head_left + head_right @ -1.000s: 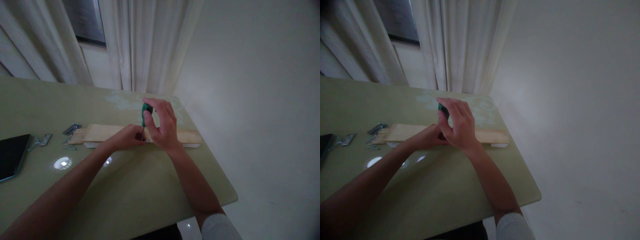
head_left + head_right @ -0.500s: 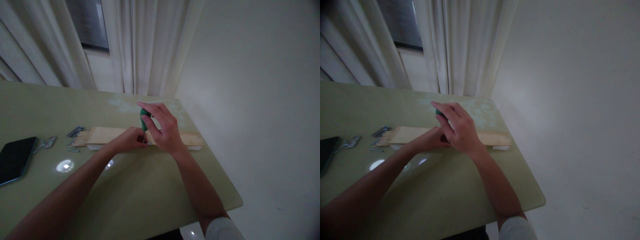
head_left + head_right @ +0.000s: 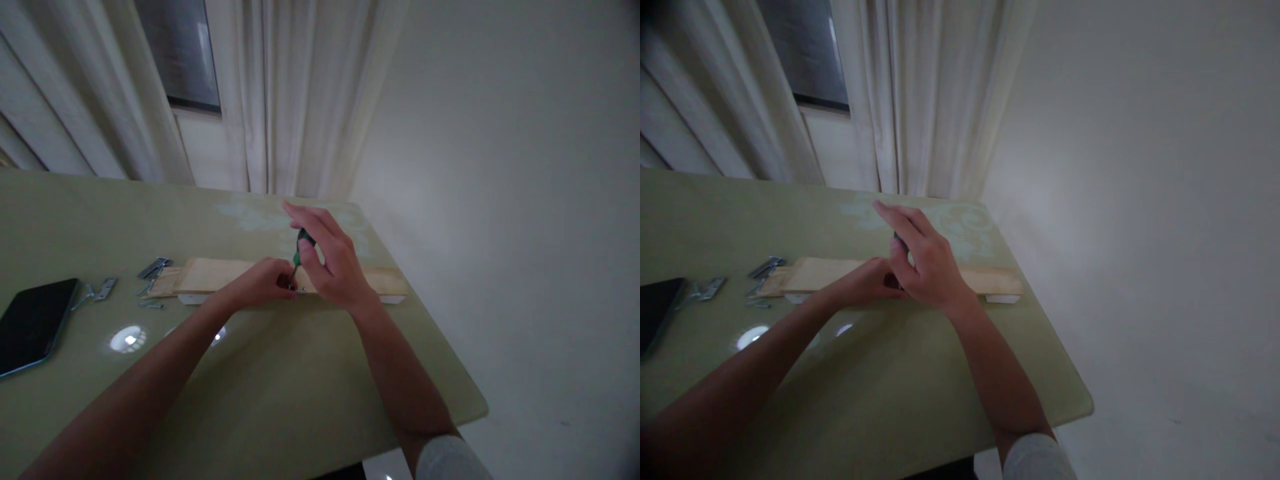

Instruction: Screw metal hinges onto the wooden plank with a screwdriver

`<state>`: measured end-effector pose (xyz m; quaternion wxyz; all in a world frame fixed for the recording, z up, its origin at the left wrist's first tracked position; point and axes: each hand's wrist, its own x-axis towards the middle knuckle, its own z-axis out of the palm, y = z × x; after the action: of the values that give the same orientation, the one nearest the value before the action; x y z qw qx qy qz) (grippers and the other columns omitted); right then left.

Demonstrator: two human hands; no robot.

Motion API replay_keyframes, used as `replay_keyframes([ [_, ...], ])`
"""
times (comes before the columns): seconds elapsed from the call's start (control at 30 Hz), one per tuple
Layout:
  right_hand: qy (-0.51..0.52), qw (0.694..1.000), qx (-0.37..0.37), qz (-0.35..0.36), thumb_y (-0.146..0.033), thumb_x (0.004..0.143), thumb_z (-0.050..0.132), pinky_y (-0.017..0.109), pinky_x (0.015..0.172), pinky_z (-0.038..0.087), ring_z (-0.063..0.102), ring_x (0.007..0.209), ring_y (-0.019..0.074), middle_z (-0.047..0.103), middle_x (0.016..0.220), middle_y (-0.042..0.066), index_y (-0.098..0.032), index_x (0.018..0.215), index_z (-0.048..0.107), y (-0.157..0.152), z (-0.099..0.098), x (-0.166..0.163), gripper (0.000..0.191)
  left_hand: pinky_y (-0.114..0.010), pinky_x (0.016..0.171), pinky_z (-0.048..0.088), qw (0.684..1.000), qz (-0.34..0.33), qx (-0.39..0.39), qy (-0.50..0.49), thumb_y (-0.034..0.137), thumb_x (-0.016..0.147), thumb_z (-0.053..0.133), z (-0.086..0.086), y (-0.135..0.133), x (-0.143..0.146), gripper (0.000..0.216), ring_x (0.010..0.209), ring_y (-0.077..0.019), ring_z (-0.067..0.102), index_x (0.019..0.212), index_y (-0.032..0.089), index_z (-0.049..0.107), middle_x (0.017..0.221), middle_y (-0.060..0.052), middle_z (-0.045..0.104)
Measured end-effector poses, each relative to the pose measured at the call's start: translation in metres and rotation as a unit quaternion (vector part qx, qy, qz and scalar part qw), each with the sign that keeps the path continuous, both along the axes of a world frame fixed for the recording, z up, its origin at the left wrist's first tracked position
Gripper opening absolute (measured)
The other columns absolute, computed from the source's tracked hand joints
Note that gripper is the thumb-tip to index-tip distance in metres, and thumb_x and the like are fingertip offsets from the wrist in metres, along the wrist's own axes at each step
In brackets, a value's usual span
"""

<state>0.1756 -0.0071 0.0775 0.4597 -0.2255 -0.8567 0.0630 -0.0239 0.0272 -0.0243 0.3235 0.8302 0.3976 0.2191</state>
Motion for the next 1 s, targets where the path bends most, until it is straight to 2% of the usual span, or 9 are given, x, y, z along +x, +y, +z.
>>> replay_keyframes([
  [0.07,-0.032,0.999,-0.006,-0.004,-0.023,0.115,0.043,0.035,0.109,0.054,0.067,0.126,0.0174,0.070,0.139,0.010,-0.021,0.153,0.057,-0.003,0.005,0.004,0.040,-0.029,0.064,0.040,1.000,0.006,-0.011,0.015,0.031,0.081,0.079,0.003,0.000,0.001,0.015,0.067,-0.0164,0.060,0.083,0.016,0.075,0.073,-0.001,0.071],
  [0.13,-0.086,0.992,0.007,-0.089,-0.034,0.115,0.048,0.034,0.098,0.054,0.070,0.113,0.0197,0.074,0.120,0.008,-0.021,0.134,0.069,-0.006,0.013,0.006,0.031,-0.029,0.064,0.041,0.999,0.015,-0.023,0.020,0.029,0.079,0.080,0.006,-0.001,0.002,0.013,0.068,-0.0168,0.062,0.081,0.017,0.075,0.073,-0.001,0.072],
  [0.27,-0.257,0.929,0.002,-0.267,-0.053,0.113,0.048,0.033,0.075,0.045,0.070,0.095,0.0233,0.076,0.104,0.009,-0.020,0.104,0.071,-0.005,0.041,0.002,0.041,-0.028,0.064,0.041,0.999,0.018,-0.032,0.011,0.028,0.076,0.081,0.009,-0.001,0.004,0.014,0.068,-0.0173,0.062,0.083,0.017,0.076,0.073,-0.001,0.072],
  [0.4,-0.433,0.885,-0.034,-0.169,-0.049,0.109,0.058,0.032,0.073,0.040,0.071,0.098,0.0240,0.080,0.118,0.010,-0.021,0.125,0.065,0.004,0.077,-0.007,0.033,-0.029,0.065,0.041,0.999,0.016,-0.038,0.001,0.025,0.074,0.081,0.007,0.000,0.006,0.013,0.067,-0.0172,0.062,0.083,0.017,0.075,0.074,-0.001,0.072],
  [0.57,-0.547,0.799,-0.017,-0.248,-0.069,0.106,0.052,0.035,0.070,0.040,0.074,0.100,0.0341,0.079,0.116,0.018,-0.018,0.120,0.070,0.014,0.102,-0.018,0.057,-0.030,0.064,0.041,1.000,0.004,-0.022,0.003,0.026,0.073,0.079,0.005,0.004,0.006,0.011,0.067,-0.0182,0.062,0.079,0.018,0.075,0.072,-0.001,0.072],
  [0.7,-0.614,0.778,0.012,-0.132,-0.051,0.102,0.071,0.032,0.069,0.039,0.073,0.111,0.0303,0.073,0.136,0.017,-0.019,0.141,0.059,0.016,0.111,-0.021,0.052,-0.030,0.065,0.041,1.000,-0.003,-0.021,-0.001,0.026,0.073,0.077,0.004,0.006,0.006,0.011,0.068,-0.0189,0.063,0.079,0.017,0.076,0.073,-0.002,0.073],
  [0.83,-0.633,0.748,0.002,-0.201,-0.066,0.108,0.052,0.034,0.072,0.040,0.075,0.102,0.0330,0.080,0.115,0.019,-0.017,0.118,0.072,0.016,0.118,-0.025,0.054,-0.031,0.064,0.038,1.000,-0.005,-0.010,-0.003,0.027,0.074,0.077,0.002,0.006,0.006,0.012,0.068,-0.0193,0.063,0.079,0.017,0.076,0.071,-0.003,0.073],
  [0.9,-0.637,0.735,-0.041,-0.230,-0.066,0.105,0.058,0.034,0.071,0.041,0.075,0.098,0.0321,0.080,0.112,0.019,-0.016,0.124,0.069,0.017,0.123,-0.028,0.055,-0.030,0.064,0.038,1.000,-0.006,-0.009,-0.003,0.028,0.073,0.078,0.001,0.007,0.006,0.013,0.068,-0.0191,0.063,0.079,0.016,0.076,0.071,-0.003,0.073],
  [1.0,-0.654,0.735,-0.097,-0.150,-0.045,0.099,0.077,0.030,0.070,0.041,0.073,0.096,0.0251,0.081,0.116,0.013,-0.019,0.139,0.058,0.019,0.129,-0.031,0.052,-0.030,0.064,0.038,1.000,0.001,-0.001,-0.002,0.028,0.073,0.078,-0.001,0.008,0.006,0.013,0.068,-0.0188,0.063,0.079,0.016,0.076,0.072,-0.003,0.073],
])
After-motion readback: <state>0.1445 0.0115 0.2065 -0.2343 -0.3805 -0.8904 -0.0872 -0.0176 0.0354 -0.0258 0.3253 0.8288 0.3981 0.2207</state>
